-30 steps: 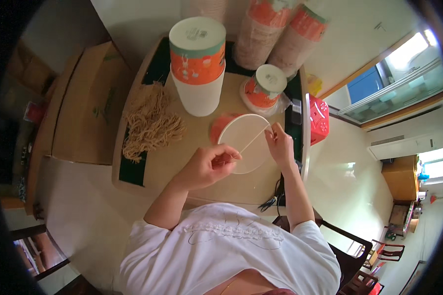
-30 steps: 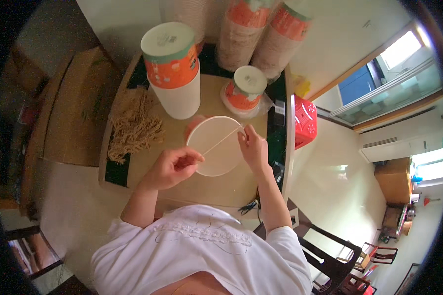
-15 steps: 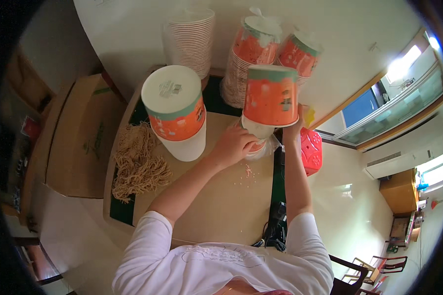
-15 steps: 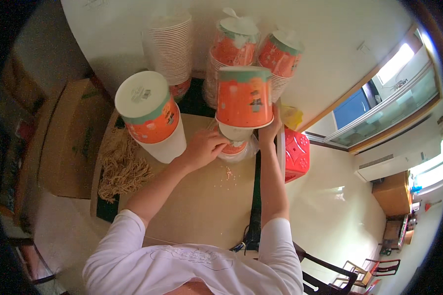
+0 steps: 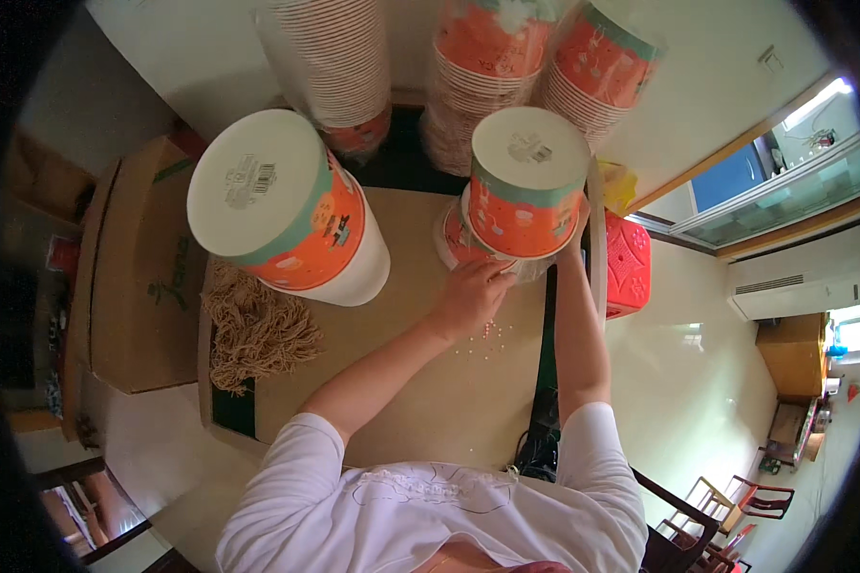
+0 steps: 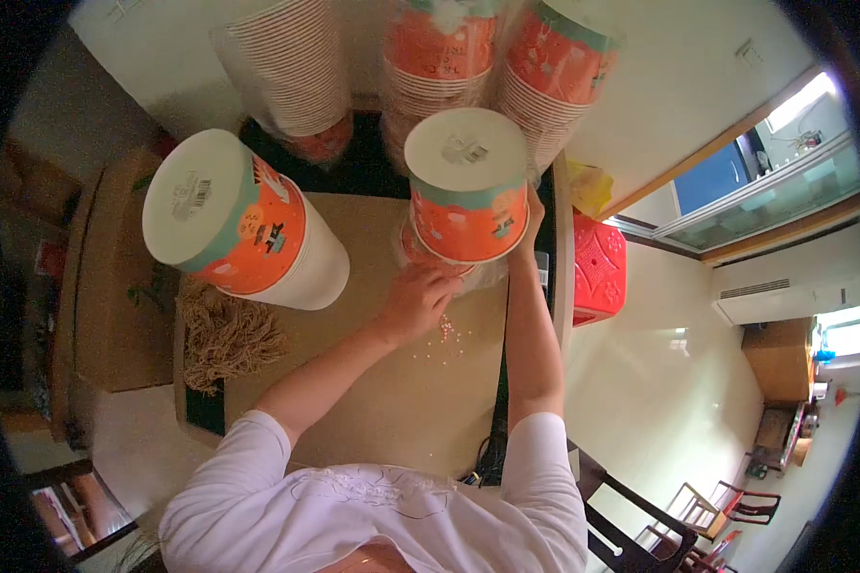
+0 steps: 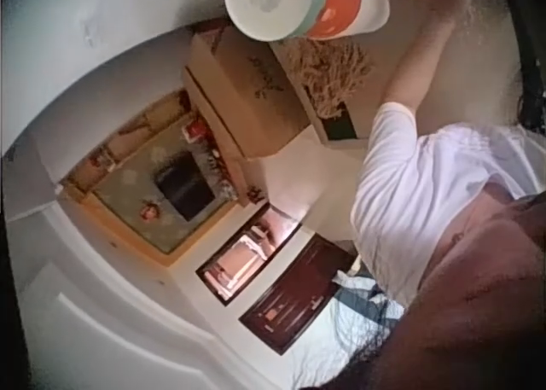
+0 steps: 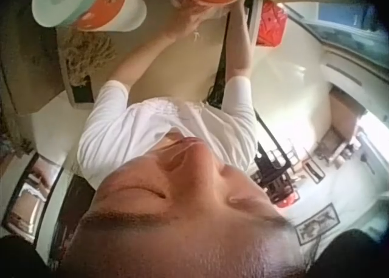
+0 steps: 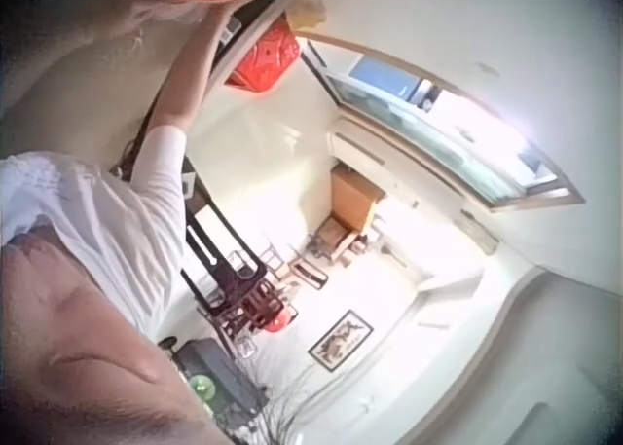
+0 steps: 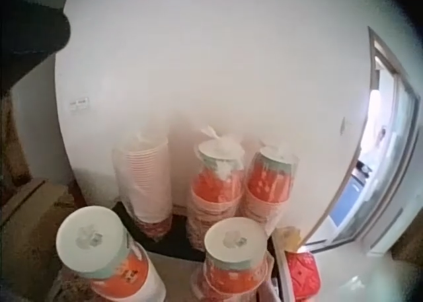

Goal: Attaching thin strings to paper bowls for packaging or carrying purposes.

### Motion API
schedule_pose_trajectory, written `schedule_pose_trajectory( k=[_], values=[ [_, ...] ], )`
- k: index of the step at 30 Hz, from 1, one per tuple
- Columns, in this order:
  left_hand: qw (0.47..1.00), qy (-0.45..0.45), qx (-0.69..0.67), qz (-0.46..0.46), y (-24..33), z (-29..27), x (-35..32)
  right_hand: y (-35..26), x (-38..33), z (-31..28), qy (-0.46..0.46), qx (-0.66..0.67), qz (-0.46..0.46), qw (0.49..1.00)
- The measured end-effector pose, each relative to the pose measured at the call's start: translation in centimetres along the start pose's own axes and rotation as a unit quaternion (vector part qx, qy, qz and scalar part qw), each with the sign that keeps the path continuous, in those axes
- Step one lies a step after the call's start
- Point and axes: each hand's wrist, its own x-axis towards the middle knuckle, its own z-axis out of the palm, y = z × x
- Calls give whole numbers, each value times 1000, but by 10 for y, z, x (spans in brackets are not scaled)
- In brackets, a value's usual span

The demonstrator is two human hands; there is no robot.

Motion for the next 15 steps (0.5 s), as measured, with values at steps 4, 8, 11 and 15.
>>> schedule_pose_trajectory(
  k=[4,8,11,15],
  values=[
    [1000,6,16,21,4,-3,11,-7,7,0,65,-35,93,993],
    [996,8,87,34,-5,24,-2,13,-3,-15,-78,-284,10,956],
    [998,1,66,10,-5,28,-7,13,-12,-6,-66,-149,122,979],
    [994,-93,65,3,-1,31,-8,-8,-22,-28,36,-97,242,965]
  ],
)
